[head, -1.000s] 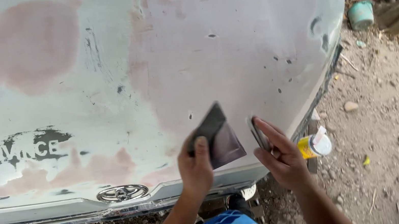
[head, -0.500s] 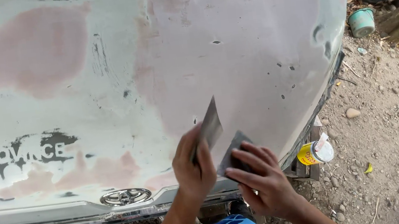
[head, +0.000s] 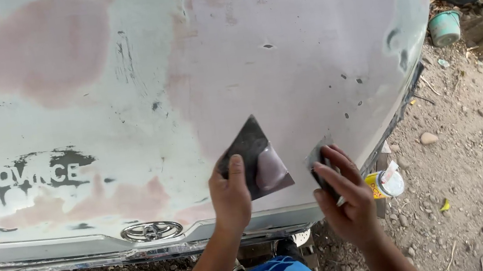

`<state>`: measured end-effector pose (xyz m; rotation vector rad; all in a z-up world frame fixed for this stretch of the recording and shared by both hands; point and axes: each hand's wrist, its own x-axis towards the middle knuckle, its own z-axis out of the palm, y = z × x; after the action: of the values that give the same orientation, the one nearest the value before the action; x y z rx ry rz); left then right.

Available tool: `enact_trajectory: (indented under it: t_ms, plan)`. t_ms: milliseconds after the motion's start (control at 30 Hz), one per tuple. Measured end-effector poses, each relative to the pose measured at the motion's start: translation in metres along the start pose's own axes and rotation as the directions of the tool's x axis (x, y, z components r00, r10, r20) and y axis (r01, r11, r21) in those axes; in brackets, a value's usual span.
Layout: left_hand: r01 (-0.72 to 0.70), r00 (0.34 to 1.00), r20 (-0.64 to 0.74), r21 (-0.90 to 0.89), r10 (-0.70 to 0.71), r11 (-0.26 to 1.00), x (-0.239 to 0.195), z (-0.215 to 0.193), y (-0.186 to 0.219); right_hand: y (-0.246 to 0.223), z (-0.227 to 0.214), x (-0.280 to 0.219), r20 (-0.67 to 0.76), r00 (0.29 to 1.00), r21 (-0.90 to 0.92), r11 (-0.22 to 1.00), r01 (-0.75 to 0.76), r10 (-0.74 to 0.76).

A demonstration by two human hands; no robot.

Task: The person applies pink body filler to the front hood of a white car using a putty knife. They spread the filler over a damaged area and smooth it out with the tool.

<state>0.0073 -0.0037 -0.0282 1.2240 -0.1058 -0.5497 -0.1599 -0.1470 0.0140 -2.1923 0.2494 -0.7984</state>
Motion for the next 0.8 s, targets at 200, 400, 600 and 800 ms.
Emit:
enact_trajectory:
  t_ms: [200, 400, 600, 800]
  plan:
    - [-0.668, 0.742, 0.009, 0.1, 0.67, 0.738, -0.018, -0.003, -0.014, -0.023, 0.034, -0.006, 0.271, 0.944, -0.301, 0.916, 0.266, -0.186]
    - [0.138, 0.985, 0.157, -0.435, -0.075, 0.89, -0.013, 0.01, -0.029, -0.024, 0.004, 0.01, 0.063, 0.975, 0.287, 0.94, 0.186, -0.213]
    - [0.294, 0.954, 0.157, -0.66, -0.256, 0.692, -0.008, -0.006, -0.008, 0.024, 0.008, -0.014, 0.334, 0.941, 0.674, 0.683, -0.281, 0.058]
    - [-0.116, 0.981, 0.146, -0.105, 0.131, 0.988, -0.035, -0.003, -0.027, -0.011, -0.005, 0.003, 0.069, 0.998, 0.157, 0.987, -0.019, 0.008]
